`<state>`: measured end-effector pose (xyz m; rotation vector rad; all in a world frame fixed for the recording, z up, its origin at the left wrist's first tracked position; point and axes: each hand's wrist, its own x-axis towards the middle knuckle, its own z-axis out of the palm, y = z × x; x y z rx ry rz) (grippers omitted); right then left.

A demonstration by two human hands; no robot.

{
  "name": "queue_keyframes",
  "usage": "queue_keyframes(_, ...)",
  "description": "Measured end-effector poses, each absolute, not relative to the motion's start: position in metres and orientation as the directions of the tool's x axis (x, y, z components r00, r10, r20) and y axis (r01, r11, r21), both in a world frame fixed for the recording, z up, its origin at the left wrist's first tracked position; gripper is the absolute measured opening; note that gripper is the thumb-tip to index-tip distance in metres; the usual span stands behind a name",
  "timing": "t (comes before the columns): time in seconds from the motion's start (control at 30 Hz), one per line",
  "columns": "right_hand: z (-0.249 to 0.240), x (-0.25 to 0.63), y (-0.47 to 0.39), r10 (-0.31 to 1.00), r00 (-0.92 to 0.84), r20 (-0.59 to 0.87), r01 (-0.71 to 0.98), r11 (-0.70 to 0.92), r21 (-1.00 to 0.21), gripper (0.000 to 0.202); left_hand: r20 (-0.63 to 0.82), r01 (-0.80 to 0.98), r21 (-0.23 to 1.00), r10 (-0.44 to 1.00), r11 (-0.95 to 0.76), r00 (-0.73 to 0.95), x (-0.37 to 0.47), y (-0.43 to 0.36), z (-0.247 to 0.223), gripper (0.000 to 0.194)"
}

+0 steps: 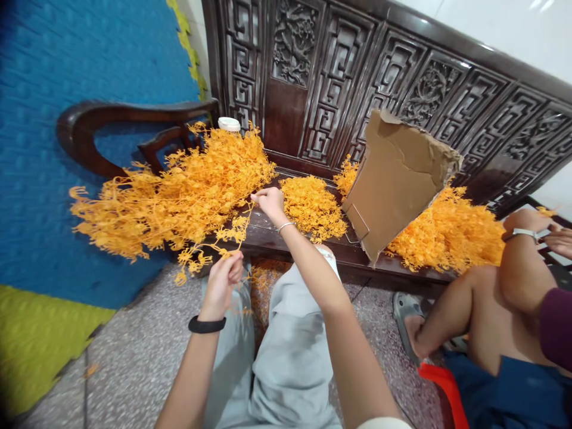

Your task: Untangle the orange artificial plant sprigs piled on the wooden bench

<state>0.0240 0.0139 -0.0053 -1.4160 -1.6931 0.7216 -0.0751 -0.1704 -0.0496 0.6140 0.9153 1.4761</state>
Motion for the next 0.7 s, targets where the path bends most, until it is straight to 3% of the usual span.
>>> queue_keyframes(0.23, 0.001, 0.021, 0.007, 0.968, 0.021, 0.25, 0.504, 0.205, -0.839, 0.017, -0.14, -0.59, 0.806, 0.985, 0.051, -0.105, -0.073, -0.173, -0.048, 0.039)
queue_keyframes(0.7, 0.005, 0.006, 0.003, 0.957, 0.123, 0.261, 0.333, 0.208, -0.92, 0.021, -0.121, -0.622, 0.783, 0.983, 0.008, -0.139, -0.067, -0.177, -0.034, 0.038)
